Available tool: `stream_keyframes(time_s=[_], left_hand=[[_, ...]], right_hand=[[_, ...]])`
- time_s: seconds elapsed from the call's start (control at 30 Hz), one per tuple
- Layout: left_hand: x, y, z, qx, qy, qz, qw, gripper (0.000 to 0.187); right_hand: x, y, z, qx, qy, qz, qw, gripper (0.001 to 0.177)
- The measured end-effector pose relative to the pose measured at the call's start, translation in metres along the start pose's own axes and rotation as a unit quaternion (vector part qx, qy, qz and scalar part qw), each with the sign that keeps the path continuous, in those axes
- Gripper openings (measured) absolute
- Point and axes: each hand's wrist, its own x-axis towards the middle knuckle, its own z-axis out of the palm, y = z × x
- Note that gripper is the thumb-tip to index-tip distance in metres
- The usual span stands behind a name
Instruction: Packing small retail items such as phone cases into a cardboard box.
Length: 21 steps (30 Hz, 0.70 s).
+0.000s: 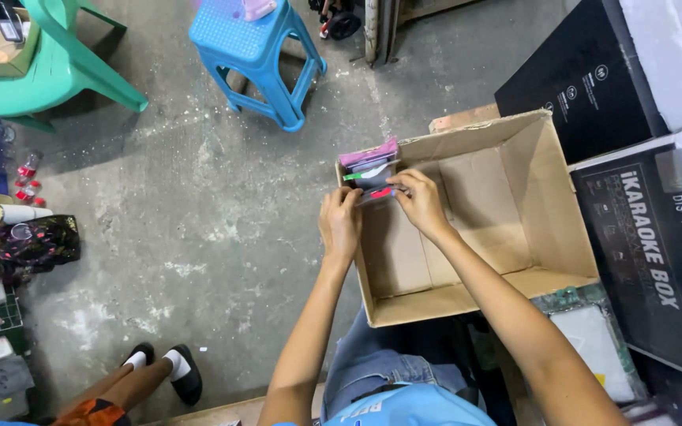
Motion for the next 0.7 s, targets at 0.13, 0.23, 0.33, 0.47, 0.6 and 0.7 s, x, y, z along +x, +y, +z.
stream_keyframes(time_s=[0.13,0.23,0.33,0.47,0.6,0.7], left_hand=[[0.006,-0.006,0.012,0.034,0.02,0.015,0.999,0.035],[0.013,-0.016,0.029,0.072,0.027,0.028,0.997,0.029],[0.007,-0.018,0.034,0.125,0.042,0.026,0.991,0.03],[0.013,-0.022,0.044,0.19,0.072,0.02,0.979,0.032],[0.012,-0.026,0.053,0.234,0.038,0.002,0.971,0.027],[0.003,-0.002,0.045,0.206,0.098,0.02,0.973,0.039]], right_hand=[[0.005,0.009,0.006,-0.05,0.017,0.003,0.999,0.026],[0.013,0.02,0.008,-0.103,0.026,-0.023,0.994,0.026],[0.003,0.017,0.007,-0.085,0.008,-0.032,0.996,0.033],[-0.005,0.005,-0.003,-0.012,-0.005,-0.081,0.997,0.063],[-0.039,-0.018,-0.027,0.014,-0.002,0.0,1.0,0.064],[-0.089,-0.036,-0.061,-0.011,0.005,0.038,0.999,0.043]])
